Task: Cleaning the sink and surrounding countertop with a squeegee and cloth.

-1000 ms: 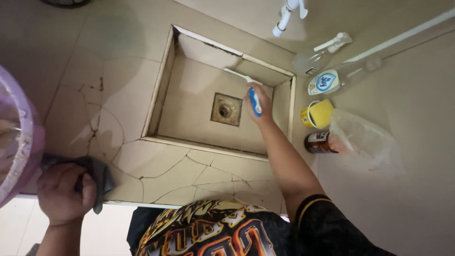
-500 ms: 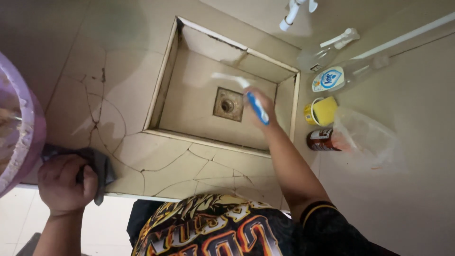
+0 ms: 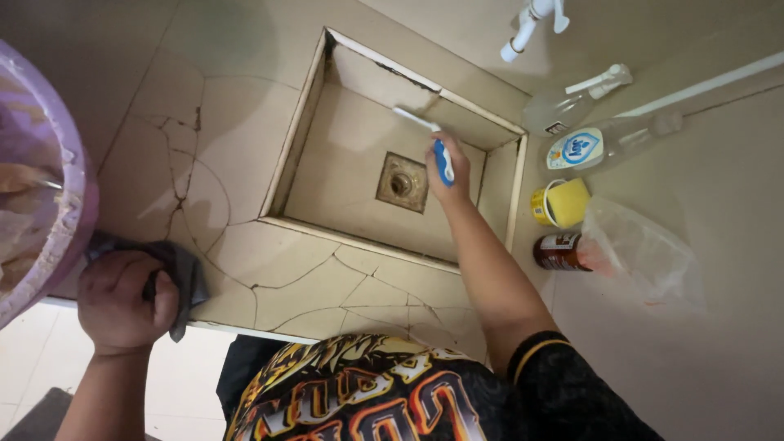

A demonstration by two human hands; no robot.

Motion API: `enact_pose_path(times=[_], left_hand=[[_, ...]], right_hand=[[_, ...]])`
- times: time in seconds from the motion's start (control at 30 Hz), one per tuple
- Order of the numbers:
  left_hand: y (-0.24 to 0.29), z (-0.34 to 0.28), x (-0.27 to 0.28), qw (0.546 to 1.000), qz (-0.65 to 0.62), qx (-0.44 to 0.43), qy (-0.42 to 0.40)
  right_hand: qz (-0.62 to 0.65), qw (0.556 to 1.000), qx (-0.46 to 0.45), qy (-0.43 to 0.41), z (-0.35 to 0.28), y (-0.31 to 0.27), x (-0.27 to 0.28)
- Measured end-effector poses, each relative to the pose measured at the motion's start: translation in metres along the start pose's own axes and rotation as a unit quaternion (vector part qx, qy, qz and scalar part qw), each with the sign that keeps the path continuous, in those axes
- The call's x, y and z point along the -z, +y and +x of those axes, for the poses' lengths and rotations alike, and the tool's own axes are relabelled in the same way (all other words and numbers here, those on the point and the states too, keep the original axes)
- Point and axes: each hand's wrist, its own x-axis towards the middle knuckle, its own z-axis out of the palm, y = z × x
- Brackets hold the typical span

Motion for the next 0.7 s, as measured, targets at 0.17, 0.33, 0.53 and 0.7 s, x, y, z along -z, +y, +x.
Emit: enact_pose_path(times=[0.17, 0.33, 0.53, 0.7], left_hand=[[-0.001, -0.002, 0.0, 1.0, -0.003, -0.009, 0.019], [0.003, 0.003, 0.003, 0.999, -0.022, -0.006, 0.026], [0.008, 0.005, 0.005, 0.999, -0.02, -0.017, 0.026], [0.006, 0.006, 0.006, 0.999, -0.029, -0.011, 0.009]], right_hand=[[0.026, 0.998, 0.056, 0.014, -0.006, 0.029, -0.033], [0.144, 0.971, 0.136, -0.135, -0.02, -0.016, 0.0], [-0.13, 0.924, -0.128, -0.335, 0.012, -0.04, 0.064], [0.12, 0.974, 0.051, -0.186, 0.035, -0.012, 0.031]])
